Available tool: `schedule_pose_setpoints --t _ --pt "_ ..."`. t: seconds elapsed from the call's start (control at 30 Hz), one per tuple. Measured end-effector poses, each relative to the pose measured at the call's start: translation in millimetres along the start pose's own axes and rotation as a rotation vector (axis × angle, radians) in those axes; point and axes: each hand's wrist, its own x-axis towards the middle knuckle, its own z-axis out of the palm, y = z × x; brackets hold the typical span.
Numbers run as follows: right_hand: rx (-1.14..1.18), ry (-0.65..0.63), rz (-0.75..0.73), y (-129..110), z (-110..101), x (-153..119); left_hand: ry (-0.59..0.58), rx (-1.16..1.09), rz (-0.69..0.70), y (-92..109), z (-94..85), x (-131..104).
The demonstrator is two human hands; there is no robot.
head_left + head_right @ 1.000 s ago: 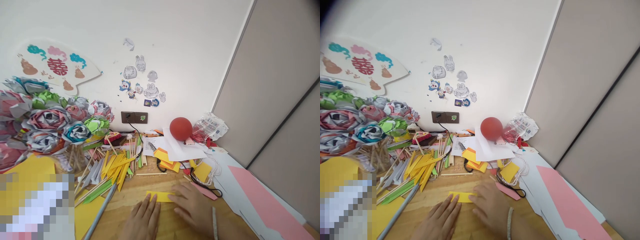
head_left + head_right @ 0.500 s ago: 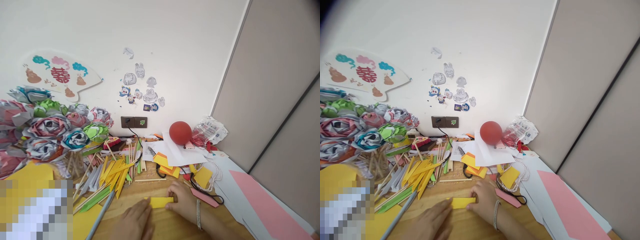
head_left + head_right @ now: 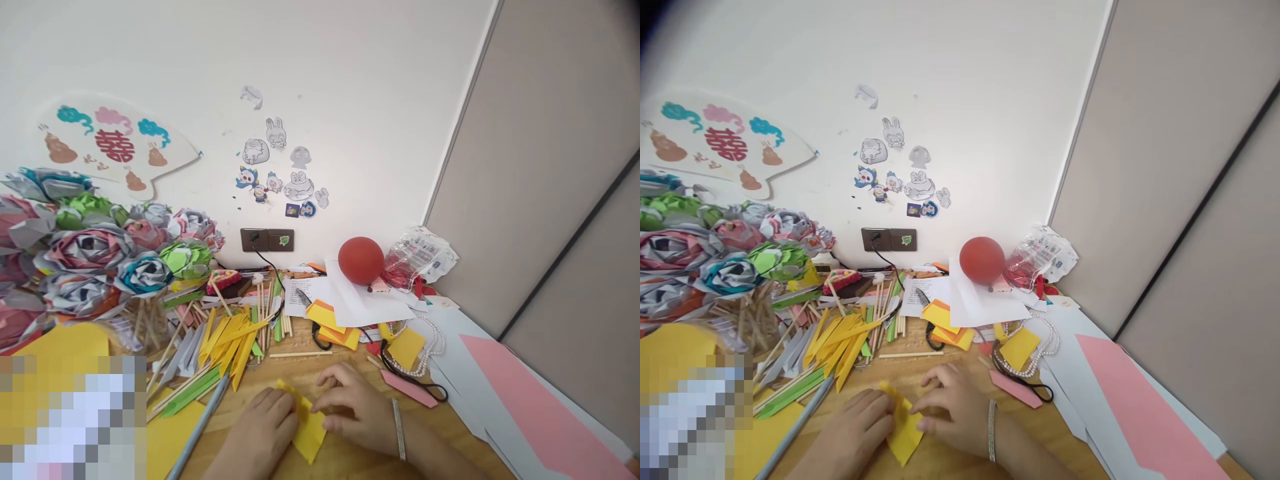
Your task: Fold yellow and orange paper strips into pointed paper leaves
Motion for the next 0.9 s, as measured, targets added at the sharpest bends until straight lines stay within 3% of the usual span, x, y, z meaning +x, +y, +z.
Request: schedule_pose_setpoints --t 0.13,0.37,0.67,0.9 --pt "-0.010 -0.026 -0.119 0.5 -4.8 -0.7 -0.070 -0.080 -0.003 -6.2 -12.0 3.4" --pt "-0.144 0.011 -0.281 -1.5 3.1 0.2 -0.221 -0.079 0.034 -0.3 -27.4 7.7" --pt "-0.444 0.097 -0.422 7.8 6.7 -1.4 -0.086 -0.089 0.167 -2.0 -22.6 10.0" --pt "-0.608 0.067 -0.510 0.7 8.9 -4.3 -0.119 -0.090 0.170 8.4 -27.8 9.4"
